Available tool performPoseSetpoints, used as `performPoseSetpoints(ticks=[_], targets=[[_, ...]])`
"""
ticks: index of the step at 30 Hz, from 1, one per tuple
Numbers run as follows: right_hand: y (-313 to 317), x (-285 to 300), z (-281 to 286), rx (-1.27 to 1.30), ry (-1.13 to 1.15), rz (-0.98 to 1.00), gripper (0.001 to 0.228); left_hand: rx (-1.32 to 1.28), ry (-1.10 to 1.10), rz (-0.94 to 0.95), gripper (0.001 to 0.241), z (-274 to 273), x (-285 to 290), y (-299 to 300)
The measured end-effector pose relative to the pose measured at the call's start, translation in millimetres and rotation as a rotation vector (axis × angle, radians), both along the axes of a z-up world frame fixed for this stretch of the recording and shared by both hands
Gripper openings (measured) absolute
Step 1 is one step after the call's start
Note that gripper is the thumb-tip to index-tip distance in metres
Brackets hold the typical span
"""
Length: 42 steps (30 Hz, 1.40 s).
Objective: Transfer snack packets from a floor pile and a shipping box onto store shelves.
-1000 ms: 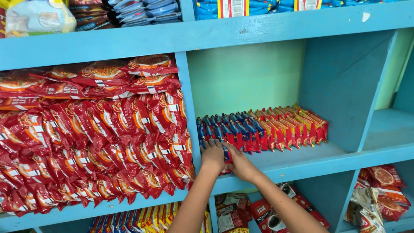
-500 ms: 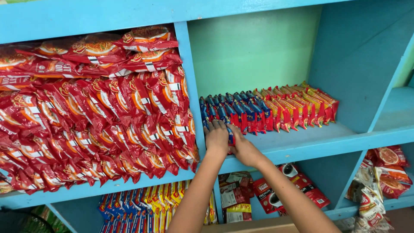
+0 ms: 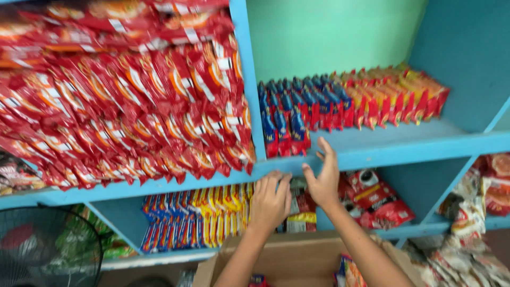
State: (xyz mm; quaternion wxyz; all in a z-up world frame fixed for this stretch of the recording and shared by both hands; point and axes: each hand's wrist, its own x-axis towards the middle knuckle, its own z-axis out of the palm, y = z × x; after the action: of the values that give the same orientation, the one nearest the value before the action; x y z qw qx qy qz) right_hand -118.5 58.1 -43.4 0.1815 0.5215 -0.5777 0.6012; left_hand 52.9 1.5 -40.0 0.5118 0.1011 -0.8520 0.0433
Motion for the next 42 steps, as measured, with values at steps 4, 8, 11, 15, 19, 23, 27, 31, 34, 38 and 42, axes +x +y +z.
performPoseSetpoints(ticks=[4, 8, 11, 15, 19, 23, 27, 31, 34, 38, 42], targets=[[33, 16, -106, -0.084, -0.109, -0.082, 0.051, 0.115, -0.274, -0.077, 0.028, -129, 22, -9], [59, 28, -172, 0.326, -0.087, 0.156, 0.021, 0.278, -0.590, -0.197, 0.018, -213, 39, 1], [59, 28, -209, 0.748, -0.005, 0.255, 0.020, 0.355, -0.656, -0.223, 0.016, -229, 37, 10], [61, 31, -198, 0.956, -0.094, 0.345, 0.020, 0.581, -0.940, -0.154, 0.021, -219, 31, 19], [72, 46, -174, 0.944, -0.085, 0.374, 0.021, 0.717, -1.185, -0.021, 0.026, -270, 42, 15], [75, 61, -174, 1.239, 0.004, 0.382, 0.025, 0.730, -1.539, 0.068, 0.050, -314, 53, 11], [75, 57, -226, 1.559, 0.061, 0.477, 0.040, 0.684, -1.746, 0.150, 0.069, -292, 48, 19], [73, 43, -251, 1.709, 0.091, 0.490, 0.060, 0.660, -1.789, 0.160, 0.063, -317, 45, 14], [73, 35, -243, 1.765, 0.096, 0.608, 0.075, 0.622, -1.768, 0.025, 0.062, -264, 47, 12], [76, 35, -220, 1.643, -0.097, 0.978, 0.083, 0.948, -1.389, -0.374, 0.067, -221, 58, -5], [80, 8, -222, 1.427, -0.548, 1.212, 0.080, 1.099, -0.760, -0.600, 0.064, -203, 64, -16]])
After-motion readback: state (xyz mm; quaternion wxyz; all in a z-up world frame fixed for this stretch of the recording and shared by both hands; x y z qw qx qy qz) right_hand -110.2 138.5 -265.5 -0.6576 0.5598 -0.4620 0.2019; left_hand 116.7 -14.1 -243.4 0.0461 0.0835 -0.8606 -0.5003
